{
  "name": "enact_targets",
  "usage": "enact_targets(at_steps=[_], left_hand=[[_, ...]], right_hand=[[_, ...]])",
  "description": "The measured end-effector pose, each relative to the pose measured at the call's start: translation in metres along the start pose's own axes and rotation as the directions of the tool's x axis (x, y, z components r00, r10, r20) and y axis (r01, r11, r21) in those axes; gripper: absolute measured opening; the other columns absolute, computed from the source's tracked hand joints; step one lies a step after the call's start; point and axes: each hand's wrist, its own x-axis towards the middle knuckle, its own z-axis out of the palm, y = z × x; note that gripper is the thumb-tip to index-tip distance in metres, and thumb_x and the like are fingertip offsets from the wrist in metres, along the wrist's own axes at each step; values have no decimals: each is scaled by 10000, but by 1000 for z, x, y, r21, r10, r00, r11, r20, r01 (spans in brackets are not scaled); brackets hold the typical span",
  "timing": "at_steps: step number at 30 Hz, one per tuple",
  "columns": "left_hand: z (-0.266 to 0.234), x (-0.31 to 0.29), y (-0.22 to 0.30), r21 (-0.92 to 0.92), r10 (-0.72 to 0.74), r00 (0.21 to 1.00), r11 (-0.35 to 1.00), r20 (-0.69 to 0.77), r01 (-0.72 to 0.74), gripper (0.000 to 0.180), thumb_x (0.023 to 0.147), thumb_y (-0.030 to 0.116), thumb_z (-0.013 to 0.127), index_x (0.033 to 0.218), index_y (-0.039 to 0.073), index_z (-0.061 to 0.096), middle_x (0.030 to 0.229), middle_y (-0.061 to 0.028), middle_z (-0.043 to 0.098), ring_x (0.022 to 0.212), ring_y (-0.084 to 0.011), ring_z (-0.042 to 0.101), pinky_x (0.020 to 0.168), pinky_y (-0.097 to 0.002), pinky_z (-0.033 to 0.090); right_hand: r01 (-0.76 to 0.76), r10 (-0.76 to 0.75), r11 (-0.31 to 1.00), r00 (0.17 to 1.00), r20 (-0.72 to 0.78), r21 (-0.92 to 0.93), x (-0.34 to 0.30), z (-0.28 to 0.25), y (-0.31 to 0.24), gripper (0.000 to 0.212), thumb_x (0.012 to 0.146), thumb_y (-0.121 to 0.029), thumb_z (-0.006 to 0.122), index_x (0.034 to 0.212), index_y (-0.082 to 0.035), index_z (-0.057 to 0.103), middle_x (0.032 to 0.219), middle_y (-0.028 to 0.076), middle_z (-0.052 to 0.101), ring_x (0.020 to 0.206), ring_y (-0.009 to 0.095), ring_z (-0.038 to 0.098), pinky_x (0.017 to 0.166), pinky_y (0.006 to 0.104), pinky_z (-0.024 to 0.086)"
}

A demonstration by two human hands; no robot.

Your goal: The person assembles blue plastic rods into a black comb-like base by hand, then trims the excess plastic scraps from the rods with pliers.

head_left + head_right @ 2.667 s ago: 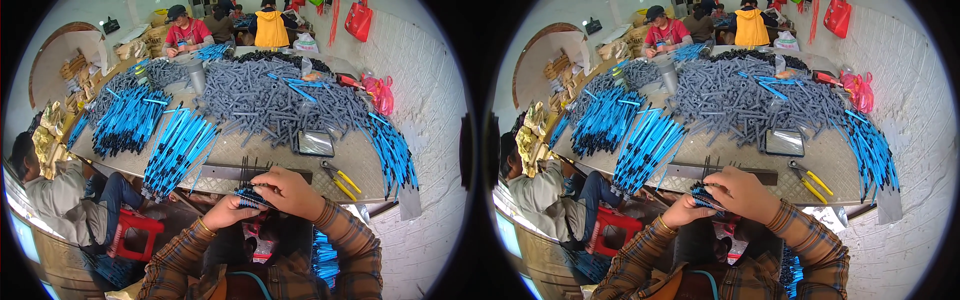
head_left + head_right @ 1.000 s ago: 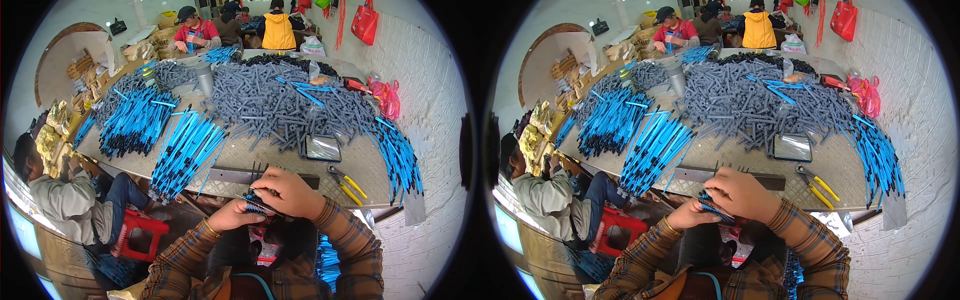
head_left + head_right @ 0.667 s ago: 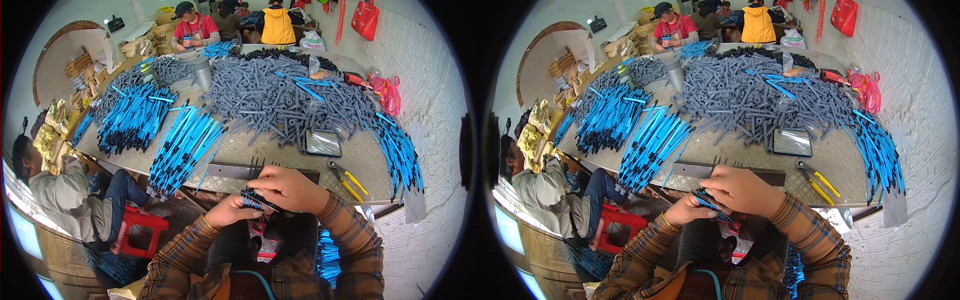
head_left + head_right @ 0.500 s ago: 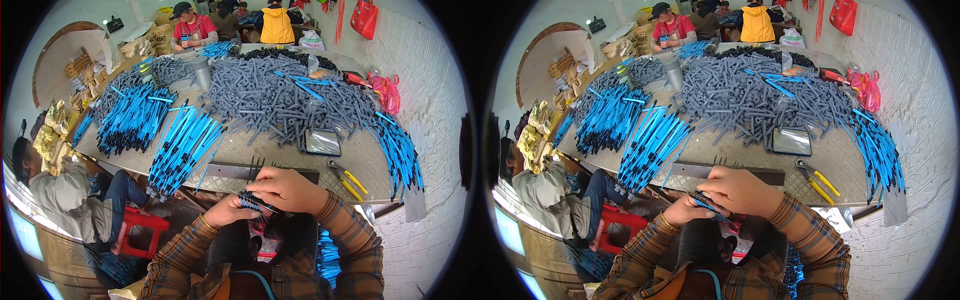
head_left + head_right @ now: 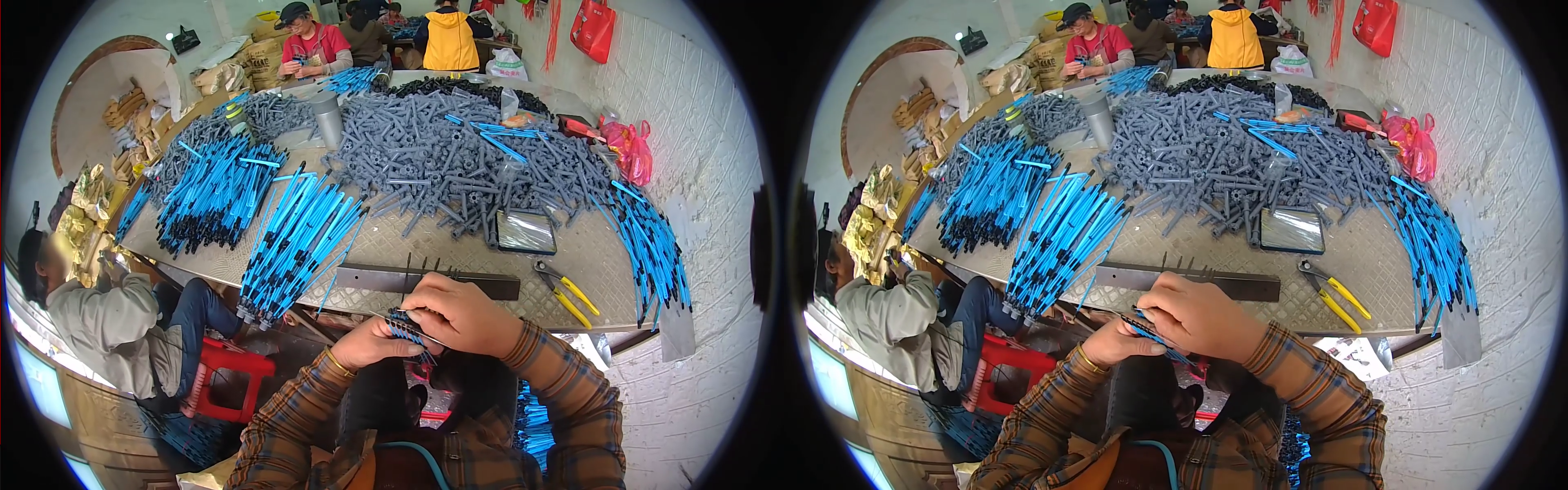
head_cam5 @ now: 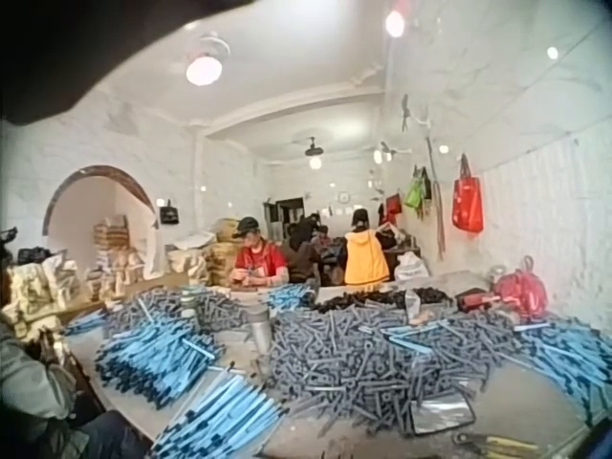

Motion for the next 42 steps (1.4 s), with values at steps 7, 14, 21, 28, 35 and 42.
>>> enact_targets(at_steps=[7, 14, 21, 28, 35, 42], left_hand=[[1, 1, -1, -10, -7, 999, 1000, -39, 7, 197, 855, 79, 599, 1048, 53, 633, 1002, -6, 644, 962, -89, 553, 855, -257, 440], [2, 4, -6, 10, -12, 999, 1000, -44, 12, 193, 855, 75, 602, 1043, 49, 636, 982, 10, 642, 925, -79, 556, 833, -249, 448], [13, 11, -21, 163, 66, 996, 985, -54, -56, 168, 862, 73, 598, 1022, 52, 645, 956, 8, 646, 918, -76, 561, 814, -243, 454], [14, 10, -30, 180, 107, 988, 980, -114, -85, 190, 865, 31, 574, 1050, 28, 617, 1019, -16, 631, 993, -111, 556, 880, -275, 433], [14, 11, -19, 130, 115, 984, 987, -135, -97, 162, 878, 40, 557, 1020, 24, 633, 970, -28, 643, 929, -103, 588, 826, -253, 461], [16, 15, -17, 63, 46, 994, 997, -96, -40, 176, 879, 33, 548, 1039, -1, 615, 1005, -54, 639, 945, -119, 591, 837, -258, 461]], right_hand=[[22, -26, 999, 987, -159, -25, -3, 8, 4, 158, 823, -100, 546, 971, -58, 577, 876, 106, 549, 701, 304, 591, 595, 360, 479], [27, -29, 1000, 981, -193, -16, -3, 7, 6, 123, 825, -123, 562, 929, -59, 579, 859, 106, 548, 677, 302, 589, 586, 361, 479], [-37, 48, 933, 999, 21, -359, 16, -8, -12, 140, 817, -193, 608, 816, -57, 577, 681, 89, 523, 616, 283, 562, 545, 329, 441], [-223, 216, 969, 973, -77, -101, 10, -18, -17, 157, 818, -200, 622, 837, -50, 580, 682, 95, 539, 596, 264, 547, 545, 317, 427], [-246, 243, 969, 967, -70, -34, -23, -27, 3, 156, 833, -181, 607, 885, -38, 572, 719, 111, 555, 628, 274, 541, 569, 315, 423], [-262, 248, 948, 964, -96, -181, -24, -30, 0, 149, 857, -180, 563, 890, -35, 555, 751, 135, 566, 678, 319, 562, 590, 353, 436]])
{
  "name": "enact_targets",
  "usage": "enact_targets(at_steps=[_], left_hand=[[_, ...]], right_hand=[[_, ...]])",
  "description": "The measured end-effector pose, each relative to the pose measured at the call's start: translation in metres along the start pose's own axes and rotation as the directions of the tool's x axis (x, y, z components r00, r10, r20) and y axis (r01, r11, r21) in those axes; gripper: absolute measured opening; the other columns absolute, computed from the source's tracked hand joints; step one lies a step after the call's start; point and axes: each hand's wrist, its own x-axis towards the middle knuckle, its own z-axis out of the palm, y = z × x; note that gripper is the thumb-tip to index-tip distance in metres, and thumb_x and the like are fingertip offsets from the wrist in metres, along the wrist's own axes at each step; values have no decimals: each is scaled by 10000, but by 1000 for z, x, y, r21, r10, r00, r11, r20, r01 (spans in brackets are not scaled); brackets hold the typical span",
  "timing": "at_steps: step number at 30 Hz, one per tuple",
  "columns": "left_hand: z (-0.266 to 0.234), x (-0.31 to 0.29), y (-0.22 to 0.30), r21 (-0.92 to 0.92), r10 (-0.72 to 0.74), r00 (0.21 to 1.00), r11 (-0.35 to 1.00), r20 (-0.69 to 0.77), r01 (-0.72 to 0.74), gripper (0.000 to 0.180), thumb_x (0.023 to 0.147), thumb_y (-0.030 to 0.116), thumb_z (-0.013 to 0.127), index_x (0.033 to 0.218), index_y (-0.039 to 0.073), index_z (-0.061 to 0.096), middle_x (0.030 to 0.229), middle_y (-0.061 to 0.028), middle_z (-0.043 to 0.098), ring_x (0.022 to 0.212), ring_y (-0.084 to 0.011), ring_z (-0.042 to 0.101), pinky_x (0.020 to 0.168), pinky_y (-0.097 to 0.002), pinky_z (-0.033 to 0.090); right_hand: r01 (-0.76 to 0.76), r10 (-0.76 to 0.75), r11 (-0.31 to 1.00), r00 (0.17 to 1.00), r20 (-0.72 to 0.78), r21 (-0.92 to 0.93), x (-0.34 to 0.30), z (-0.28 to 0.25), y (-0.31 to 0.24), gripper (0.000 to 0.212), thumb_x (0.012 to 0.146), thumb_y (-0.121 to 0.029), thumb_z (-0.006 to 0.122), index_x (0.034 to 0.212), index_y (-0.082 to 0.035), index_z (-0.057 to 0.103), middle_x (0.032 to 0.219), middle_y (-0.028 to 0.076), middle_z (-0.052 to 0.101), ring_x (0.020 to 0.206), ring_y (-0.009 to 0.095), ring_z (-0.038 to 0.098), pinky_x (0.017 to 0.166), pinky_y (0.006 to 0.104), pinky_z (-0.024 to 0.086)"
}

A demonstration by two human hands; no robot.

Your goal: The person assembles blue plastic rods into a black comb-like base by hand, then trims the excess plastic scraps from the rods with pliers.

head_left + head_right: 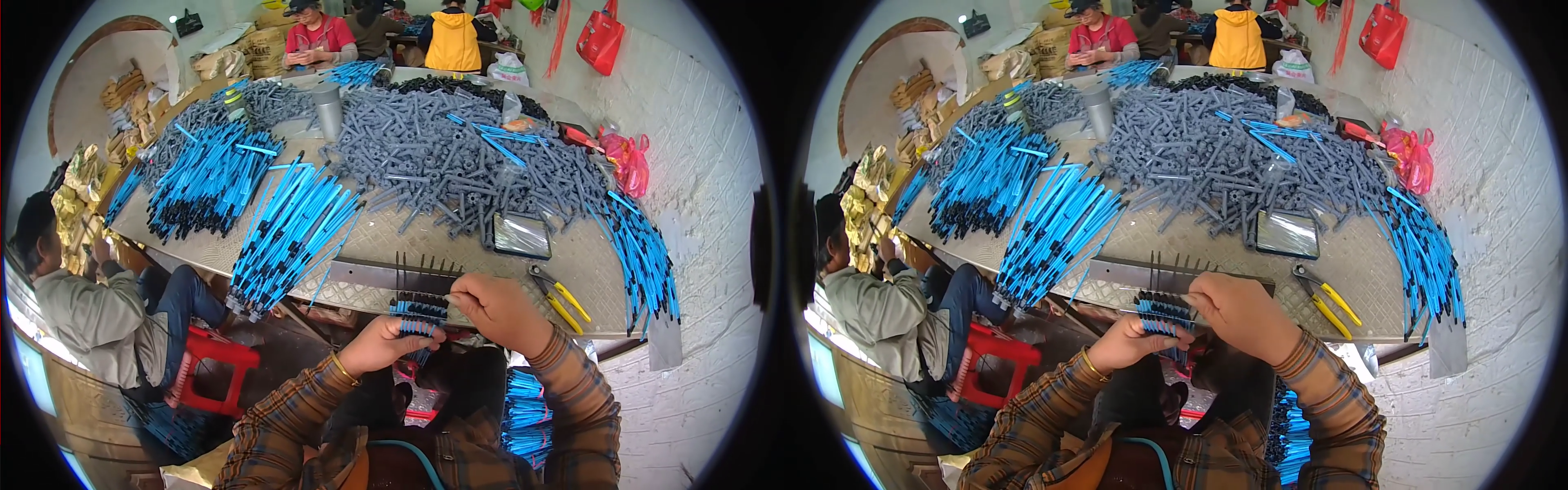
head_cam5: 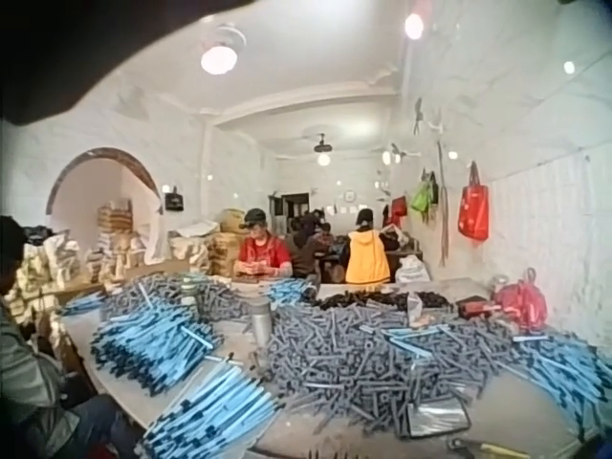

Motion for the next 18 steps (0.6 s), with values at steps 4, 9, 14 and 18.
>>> enact_targets(at_steps=[4, 9, 14, 18], left_hand=[[-2, -1, -2, -13, 10, 1000, 1000, -30, -11, 181, 881, 29, 542, 1045, -4, 611, 1013, -58, 639, 956, -131, 592, 848, -267, 460], [-3, -4, 0, -17, 1, 998, 1000, -59, -2, 195, 873, 4, 516, 1045, -19, 606, 1025, -97, 641, 986, -185, 597, 884, -319, 455], [-2, 6, -2, -22, 3, 999, 1000, -35, -3, 188, 885, 18, 521, 1048, -2, 614, 1025, -63, 642, 989, -143, 582, 874, -285, 446], [-2, 2, 0, -24, -32, 999, 999, -44, 31, 190, 885, 25, 523, 1049, 2, 617, 1025, -65, 643, 990, -141, 581, 877, -280, 441]], right_hand=[[50, -51, 998, 998, -32, -36, 3, -1, 2, 161, 861, -196, 552, 880, -36, 554, 771, 145, 576, 712, 336, 571, 604, 377, 441], [-10, 11, 999, 1000, 19, -41, 13, -13, 17, 158, 858, -196, 553, 900, -44, 564, 781, 142, 584, 726, 333, 578, 614, 381, 447], [-188, 135, 918, 976, -171, -349, 26, -50, 148, 170, 825, -226, 576, 897, -72, 575, 828, 153, 590, 752, 346, 584, 639, 418, 459], [-311, 288, 688, 946, -147, -656, 26, -42, 194, 118, 813, -162, 508, 866, -81, 576, 885, 161, 601, 787, 357, 600, 666, 467, 479]])
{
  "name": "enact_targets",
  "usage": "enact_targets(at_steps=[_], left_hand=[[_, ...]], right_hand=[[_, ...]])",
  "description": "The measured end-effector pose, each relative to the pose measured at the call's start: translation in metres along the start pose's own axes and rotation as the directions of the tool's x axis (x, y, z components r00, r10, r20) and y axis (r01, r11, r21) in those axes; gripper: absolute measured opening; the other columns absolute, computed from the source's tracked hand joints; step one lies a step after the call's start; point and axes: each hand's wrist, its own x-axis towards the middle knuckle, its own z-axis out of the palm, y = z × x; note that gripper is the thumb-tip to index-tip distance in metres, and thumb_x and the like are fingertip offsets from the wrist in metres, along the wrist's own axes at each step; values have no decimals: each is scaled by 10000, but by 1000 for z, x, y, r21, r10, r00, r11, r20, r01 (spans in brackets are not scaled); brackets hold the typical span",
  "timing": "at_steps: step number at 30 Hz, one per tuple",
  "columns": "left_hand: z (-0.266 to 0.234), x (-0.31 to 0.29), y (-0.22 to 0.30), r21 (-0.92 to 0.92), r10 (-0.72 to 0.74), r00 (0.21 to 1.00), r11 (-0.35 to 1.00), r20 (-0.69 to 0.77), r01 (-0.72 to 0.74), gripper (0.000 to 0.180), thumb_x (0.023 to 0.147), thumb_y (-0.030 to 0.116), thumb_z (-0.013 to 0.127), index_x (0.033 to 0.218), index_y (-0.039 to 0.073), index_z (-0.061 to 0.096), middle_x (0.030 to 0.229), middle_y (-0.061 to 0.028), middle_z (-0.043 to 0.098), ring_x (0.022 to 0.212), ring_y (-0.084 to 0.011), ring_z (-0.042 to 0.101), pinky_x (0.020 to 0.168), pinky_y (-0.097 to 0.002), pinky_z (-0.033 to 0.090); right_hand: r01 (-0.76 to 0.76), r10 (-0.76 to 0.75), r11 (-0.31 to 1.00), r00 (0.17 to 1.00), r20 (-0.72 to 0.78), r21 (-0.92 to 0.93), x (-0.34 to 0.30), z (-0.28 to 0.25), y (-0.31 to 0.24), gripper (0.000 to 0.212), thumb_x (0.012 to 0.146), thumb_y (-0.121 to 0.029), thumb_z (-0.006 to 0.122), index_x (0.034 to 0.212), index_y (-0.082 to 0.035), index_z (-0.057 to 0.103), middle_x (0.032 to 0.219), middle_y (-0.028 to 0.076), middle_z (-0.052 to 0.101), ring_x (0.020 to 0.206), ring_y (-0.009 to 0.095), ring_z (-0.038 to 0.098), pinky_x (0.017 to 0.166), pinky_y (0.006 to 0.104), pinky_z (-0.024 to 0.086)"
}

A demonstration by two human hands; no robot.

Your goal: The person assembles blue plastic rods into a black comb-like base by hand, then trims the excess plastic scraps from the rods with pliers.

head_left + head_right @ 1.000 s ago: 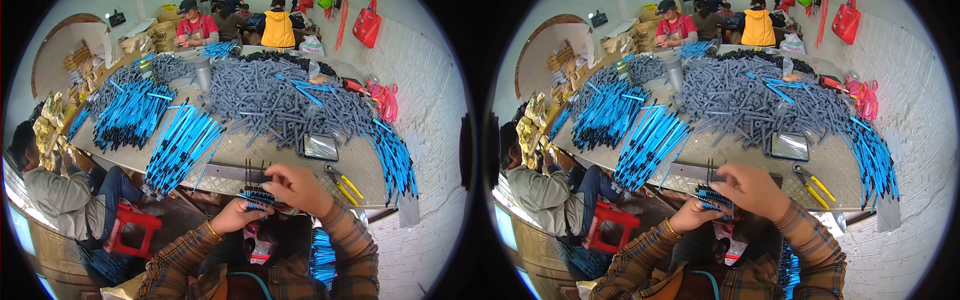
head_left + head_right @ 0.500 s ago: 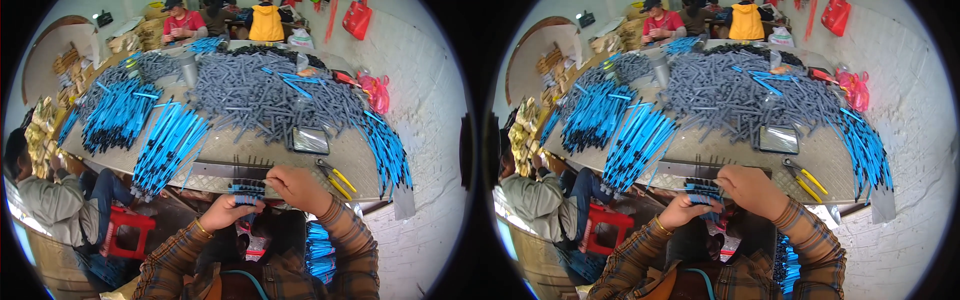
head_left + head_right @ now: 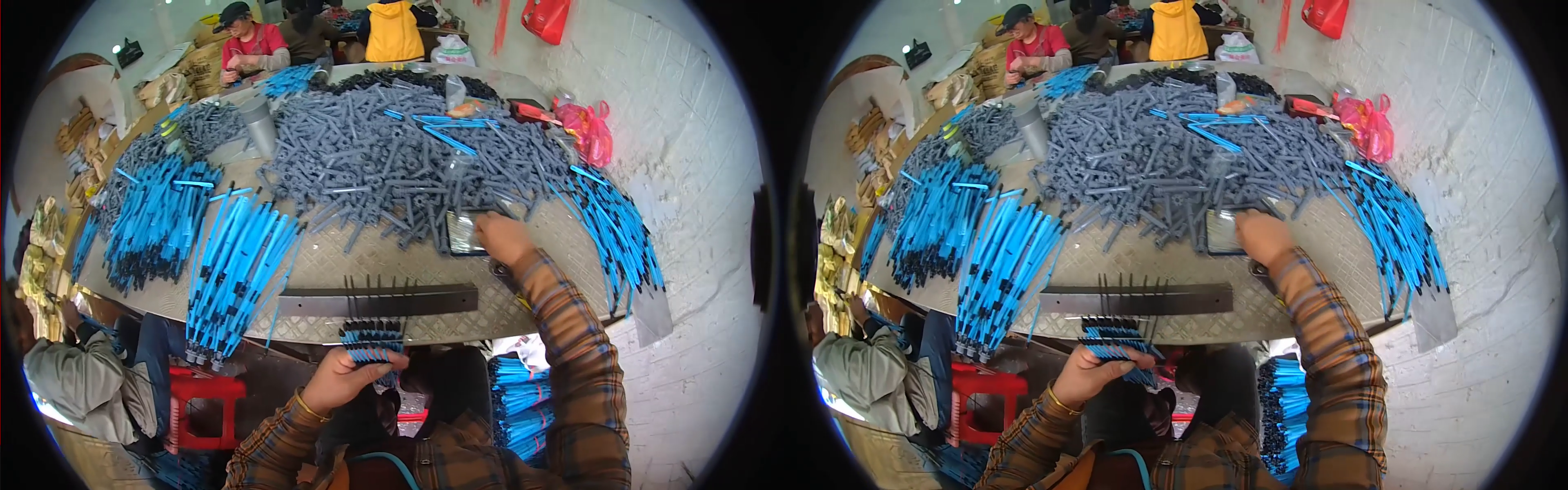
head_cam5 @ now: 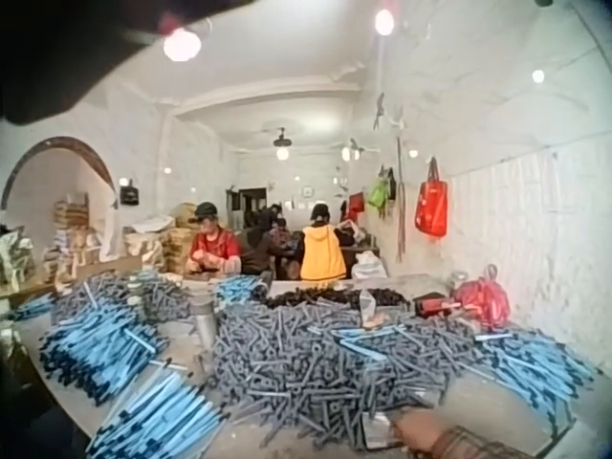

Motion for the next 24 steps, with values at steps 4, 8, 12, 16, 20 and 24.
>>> enact_targets(at_steps=[4, 8, 12, 16, 20, 24], left_hand=[[-3, 1, 2, 26, -18, 1000, 1000, -19, 18, 190, 886, 35, 528, 1052, 7, 618, 1013, -61, 643, 979, -133, 580, 872, -271, 440], [-2, 2, 3, 20, -31, 999, 999, 20, 31, 197, 886, 37, 528, 1061, 2, 612, 1020, -65, 641, 987, -140, 580, 878, -278, 441], [0, -1, 3, -17, -32, 999, 999, 15, 32, 205, 884, 26, 523, 1067, -16, 604, 1047, -86, 638, 1016, -166, 582, 900, -301, 440], [-1, -5, 3, -28, -9, 1000, 1000, 10, 9, 207, 888, 28, 520, 1073, -14, 601, 1049, -87, 638, 1013, -167, 584, 901, -303, 440], [2, -11, 6, -14, 17, 1000, 1000, -18, -17, 203, 885, 27, 522, 1067, -15, 603, 1045, -89, 641, 1002, -169, 589, 897, -307, 443], [0, -6, 5, -23, 25, 999, 999, -35, -26, 192, 881, 22, 526, 1050, -10, 610, 1031, -79, 644, 985, -158, 590, 882, -297, 447]], right_hand=[[28, -28, 1000, 996, -84, 2, -4, 8, 5, 109, 779, -105, 502, 857, -50, 556, 861, 176, 596, 750, 354, 607, 650, 462, 486], [50, -44, 997, 995, -90, 58, -11, -4, 5, 96, 802, -84, 480, 871, -39, 530, 840, 181, 582, 754, 377, 587, 647, 461, 478], [89, -71, 989, 987, -143, 118, -15, -6, 4, 67, 821, -66, 472, 868, -37, 511, 840, 185, 571, 758, 394, 569, 647, 468, 466], [94, -67, 983, 984, -166, 157, -21, -18, -5, 61, 823, -62, 490, 877, -41, 509, 863, 189, 563, 761, 397, 561, 651, 474, 459], [103, -74, 971, 988, -136, 217, -37, -36, -24, 96, 821, -70, 508, 913, -47, 525, 880, 191, 553, 761, 393, 558, 654, 476, 455], [242, -152, 891, 956, -249, 384, -52, -37, -49, 134, 805, -59, 528, 936, -56, 556, 862, 180, 545, 767, 392, 546, 641, 440, 450]])
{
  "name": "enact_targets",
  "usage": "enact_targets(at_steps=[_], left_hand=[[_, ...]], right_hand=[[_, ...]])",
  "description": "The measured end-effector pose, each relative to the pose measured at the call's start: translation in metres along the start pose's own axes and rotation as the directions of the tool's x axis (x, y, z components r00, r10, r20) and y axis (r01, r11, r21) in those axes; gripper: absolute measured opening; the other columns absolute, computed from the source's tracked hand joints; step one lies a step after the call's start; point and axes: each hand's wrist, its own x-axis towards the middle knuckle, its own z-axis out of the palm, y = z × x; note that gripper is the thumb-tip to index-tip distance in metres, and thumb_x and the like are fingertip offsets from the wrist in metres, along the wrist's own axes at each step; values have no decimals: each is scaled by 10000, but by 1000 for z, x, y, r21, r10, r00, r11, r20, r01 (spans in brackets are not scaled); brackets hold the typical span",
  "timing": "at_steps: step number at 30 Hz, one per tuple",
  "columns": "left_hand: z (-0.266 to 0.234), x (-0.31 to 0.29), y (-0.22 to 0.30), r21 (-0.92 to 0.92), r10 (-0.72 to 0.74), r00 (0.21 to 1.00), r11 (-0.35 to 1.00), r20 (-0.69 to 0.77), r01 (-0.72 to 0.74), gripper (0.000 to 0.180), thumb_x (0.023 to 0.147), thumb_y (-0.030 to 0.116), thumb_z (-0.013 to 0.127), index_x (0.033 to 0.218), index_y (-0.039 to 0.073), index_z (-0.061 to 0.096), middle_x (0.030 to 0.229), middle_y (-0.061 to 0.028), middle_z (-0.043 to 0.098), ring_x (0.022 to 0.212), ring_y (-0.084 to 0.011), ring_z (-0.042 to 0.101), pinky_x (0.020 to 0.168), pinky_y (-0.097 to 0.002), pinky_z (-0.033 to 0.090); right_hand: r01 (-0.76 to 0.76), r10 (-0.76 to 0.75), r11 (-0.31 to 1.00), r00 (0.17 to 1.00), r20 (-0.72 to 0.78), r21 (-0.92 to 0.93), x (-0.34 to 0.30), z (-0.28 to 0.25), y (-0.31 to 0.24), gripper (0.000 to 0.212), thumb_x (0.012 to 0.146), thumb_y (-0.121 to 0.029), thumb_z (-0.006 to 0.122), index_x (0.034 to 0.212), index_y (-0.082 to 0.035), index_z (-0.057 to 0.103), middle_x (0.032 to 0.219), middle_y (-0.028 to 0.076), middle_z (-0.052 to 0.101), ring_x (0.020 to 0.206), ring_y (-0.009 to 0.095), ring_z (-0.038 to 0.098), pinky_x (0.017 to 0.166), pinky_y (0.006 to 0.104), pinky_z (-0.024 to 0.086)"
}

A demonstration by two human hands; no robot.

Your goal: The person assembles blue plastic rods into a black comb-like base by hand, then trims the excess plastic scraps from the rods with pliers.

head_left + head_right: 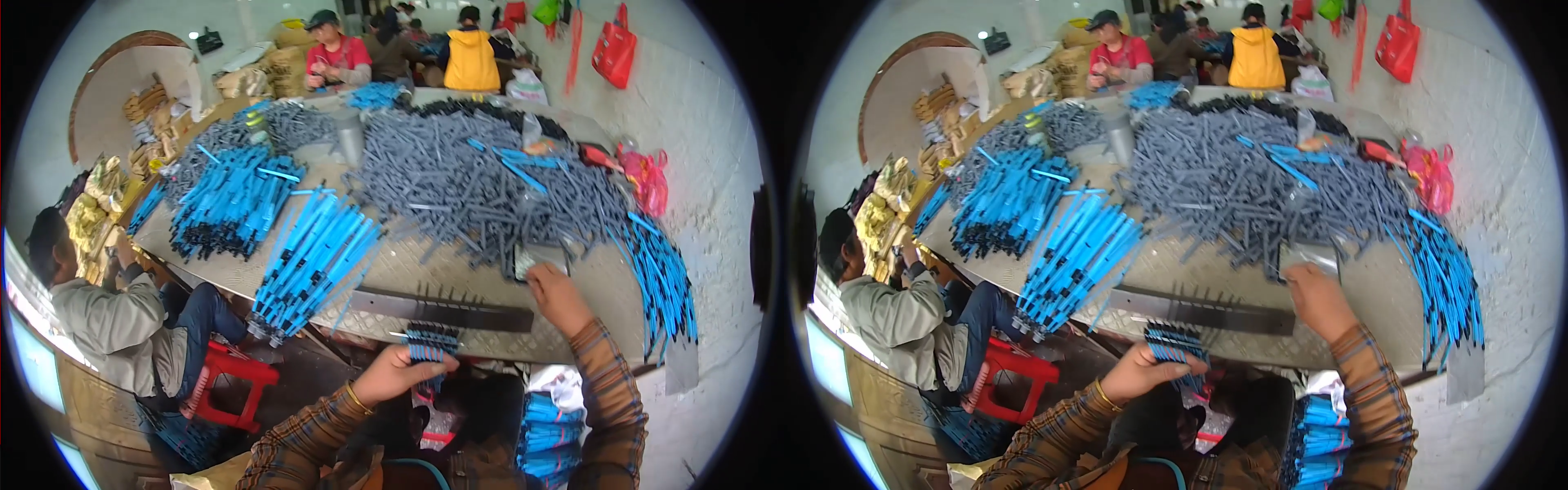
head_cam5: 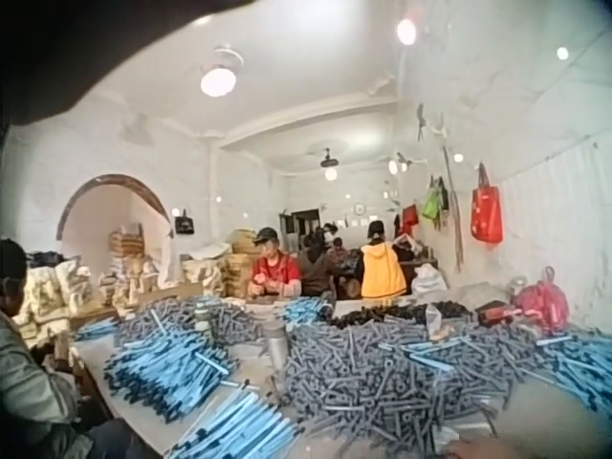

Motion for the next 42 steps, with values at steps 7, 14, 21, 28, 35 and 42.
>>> enact_targets(at_steps=[7, 14, 21, 28, 35, 42], left_hand=[[-5, 3, -2, -35, 12, 999, 999, -41, -13, 180, 876, 15, 539, 1036, -11, 616, 1011, -70, 647, 965, -147, 592, 863, -287, 450], [-4, 1, -2, -35, 1, 999, 999, -42, -2, 182, 866, 6, 553, 1038, -10, 611, 1025, -90, 646, 979, -159, 592, 871, -296, 452], [-5, 1, -3, -39, -6, 999, 999, -47, 4, 178, 865, 6, 557, 1034, -5, 609, 1028, -100, 646, 984, -167, 594, 878, -302, 450], [-4, 2, -3, -40, 2, 999, 999, -44, -3, 164, 866, 12, 559, 1021, -1, 610, 1024, -100, 646, 983, -169, 594, 879, -306, 450], [-2, 3, 1, -41, -2, 999, 999, -42, 0, 151, 867, 14, 557, 1009, 3, 610, 1015, -91, 647, 982, -170, 593, 879, -310, 449], [-1, 3, 2, -52, -22, 997, 998, -77, 18, 151, 850, -10, 542, 977, 1, 623, 1007, -138, 647, 986, -217, 599, 897, -355, 444]], right_hand=[[50, -31, 995, 972, 231, -80, -8, 9, -36, 245, 792, -84, 548, 1032, -122, 582, 856, 132, 530, 751, 339, 569, 636, 417, 468], [28, 3, 994, 962, 274, -108, -15, 7, -33, 310, 770, -88, 548, 1071, -147, 593, 842, 123, 526, 747, 320, 578, 628, 408, 477], [9, 17, 996, 958, 287, -91, -16, 6, -33, 339, 764, -81, 559, 1091, -165, 585, 836, 106, 518, 737, 312, 573, 624, 404, 469], [31, -5, 995, 964, 267, -97, -13, 9, -31, 314, 773, -93, 560, 1075, -166, 600, 828, 108, 520, 722, 314, 569, 618, 405, 467], [35, 4, 990, 960, 280, -133, -6, 18, -35, 310, 782, -101, 559, 1081, -170, 602, 826, 109, 520, 714, 315, 568, 611, 411, 463], [42, -10, 993, 963, 269, -113, -3, 21, -36, 309, 786, -98, 555, 1083, -170, 601, 820, 109, 515, 710, 314, 569, 609, 410, 462]])
